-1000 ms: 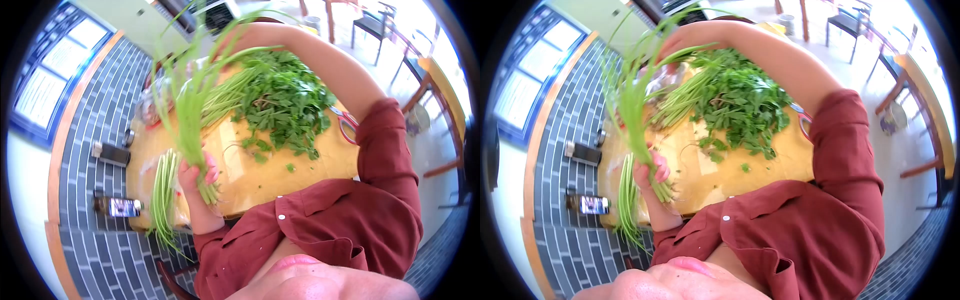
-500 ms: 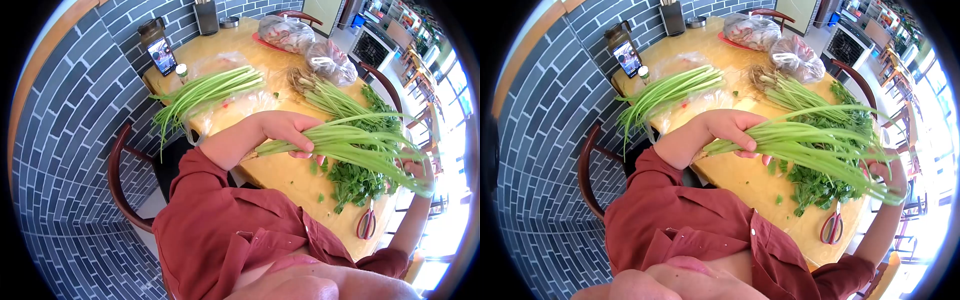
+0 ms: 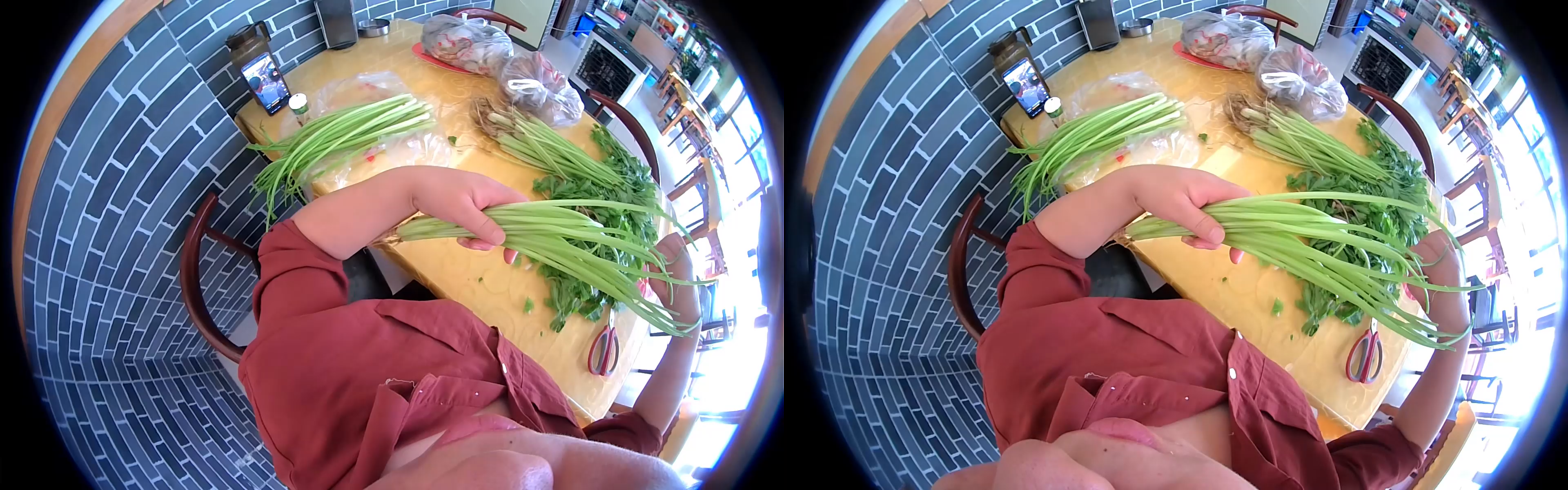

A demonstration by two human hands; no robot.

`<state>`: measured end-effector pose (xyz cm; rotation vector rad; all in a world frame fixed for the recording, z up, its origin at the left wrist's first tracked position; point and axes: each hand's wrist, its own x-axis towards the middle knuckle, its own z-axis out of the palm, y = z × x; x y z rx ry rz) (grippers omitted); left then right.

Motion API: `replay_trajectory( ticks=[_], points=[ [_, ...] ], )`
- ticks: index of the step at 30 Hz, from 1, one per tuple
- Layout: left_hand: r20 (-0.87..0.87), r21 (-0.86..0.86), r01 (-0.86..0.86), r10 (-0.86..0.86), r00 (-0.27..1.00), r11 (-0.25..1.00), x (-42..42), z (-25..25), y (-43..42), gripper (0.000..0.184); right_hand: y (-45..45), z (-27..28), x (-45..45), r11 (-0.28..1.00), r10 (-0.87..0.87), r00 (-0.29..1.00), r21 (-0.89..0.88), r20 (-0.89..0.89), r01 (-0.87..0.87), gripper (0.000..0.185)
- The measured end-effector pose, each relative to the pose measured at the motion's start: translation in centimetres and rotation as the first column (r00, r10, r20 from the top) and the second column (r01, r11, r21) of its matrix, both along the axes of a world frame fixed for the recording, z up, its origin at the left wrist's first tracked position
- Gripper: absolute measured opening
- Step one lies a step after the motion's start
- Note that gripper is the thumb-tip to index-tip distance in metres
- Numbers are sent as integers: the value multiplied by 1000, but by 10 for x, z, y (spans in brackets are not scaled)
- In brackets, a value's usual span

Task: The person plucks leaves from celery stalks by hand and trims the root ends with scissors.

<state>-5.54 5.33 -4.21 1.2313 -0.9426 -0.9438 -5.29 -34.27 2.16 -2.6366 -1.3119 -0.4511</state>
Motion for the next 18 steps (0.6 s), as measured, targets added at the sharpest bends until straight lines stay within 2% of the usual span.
replay_trajectory(
  ticks=[3,6,7,8,9,11,13,14,15,17,18],
  points=[
    [5,-6,-16,16,1000,1000,-3,-2,0,50,-15,-16,6,973,-114,992,195,-53,122,14],
    [27,-21,-29,30,999,999,-5,-2,0,49,-19,-33,12,847,-215,968,469,-132,252,17],
    [40,-12,-32,32,999,999,-5,0,1,49,-15,-34,11,787,-251,954,538,-167,301,18],
    [52,-1,-33,33,998,999,-6,1,2,49,-10,-33,9,576,-347,883,672,-315,466,21],
    [37,-27,-42,43,998,999,-7,0,5,49,-23,-23,9,519,-369,824,641,-429,566,22],
    [13,-82,-72,73,997,994,-9,-2,12,49,-47,-42,31,441,-307,816,687,-489,578,22],
    [11,-128,-88,90,996,988,-8,-2,13,50,-55,-56,40,664,-316,766,446,-559,600,24],
    [11,-151,-95,98,995,984,-7,-2,14,50,-42,-69,37,711,-99,825,540,-557,450,43],
    [-1,-157,-100,102,995,982,-7,-2,14,50,-30,-64,32,868,-204,900,355,-385,348,57],
    [-20,-169,-110,108,994,979,-7,-3,13,50,2,-58,17,777,175,869,606,-463,167,60],
    [-16,-173,-113,112,994,978,-7,-4,12,50,6,-57,16,717,297,785,670,-543,192,59]
  ],
)
